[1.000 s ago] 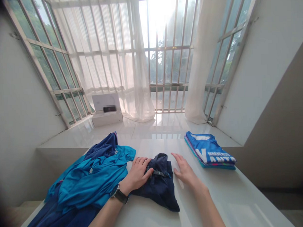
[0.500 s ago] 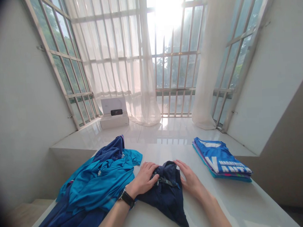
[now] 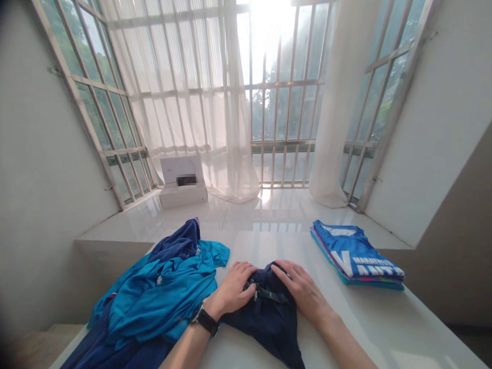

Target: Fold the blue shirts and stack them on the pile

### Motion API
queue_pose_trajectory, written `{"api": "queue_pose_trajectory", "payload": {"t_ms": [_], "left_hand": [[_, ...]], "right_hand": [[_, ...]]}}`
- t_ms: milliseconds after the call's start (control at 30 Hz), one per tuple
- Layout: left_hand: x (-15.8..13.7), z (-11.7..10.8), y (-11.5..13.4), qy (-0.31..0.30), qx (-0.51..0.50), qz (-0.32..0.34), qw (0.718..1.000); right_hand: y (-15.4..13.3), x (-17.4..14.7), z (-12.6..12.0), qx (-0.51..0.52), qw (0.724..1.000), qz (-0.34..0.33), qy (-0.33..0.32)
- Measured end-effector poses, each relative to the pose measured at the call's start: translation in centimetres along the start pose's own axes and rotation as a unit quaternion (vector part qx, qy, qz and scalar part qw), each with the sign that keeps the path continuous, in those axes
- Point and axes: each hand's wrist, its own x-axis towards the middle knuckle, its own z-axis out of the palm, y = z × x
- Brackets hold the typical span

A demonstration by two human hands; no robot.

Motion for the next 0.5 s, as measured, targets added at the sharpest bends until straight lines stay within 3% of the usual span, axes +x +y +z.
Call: {"api": "queue_pose_trajectory", "payload": {"t_ms": [133,400,500], "left_hand": [[-0.1,-0.3,0.5,-0.01,-0.01,0.008,1.0],[-0.2,-0.2,0.7,-0.013,-0.003,0.019,1.0],[-0.3,-0.2,0.7,-0.016,0.003,0.02,1.0]], "right_hand": [[-1.5,0.3,-0.6,0.043,0.998,0.01,-0.032],[-2.2,0.0,-0.4,0.173,0.967,0.177,-0.062],[-1.9,0.5,-0.5,0.193,0.958,0.205,-0.056]]}}
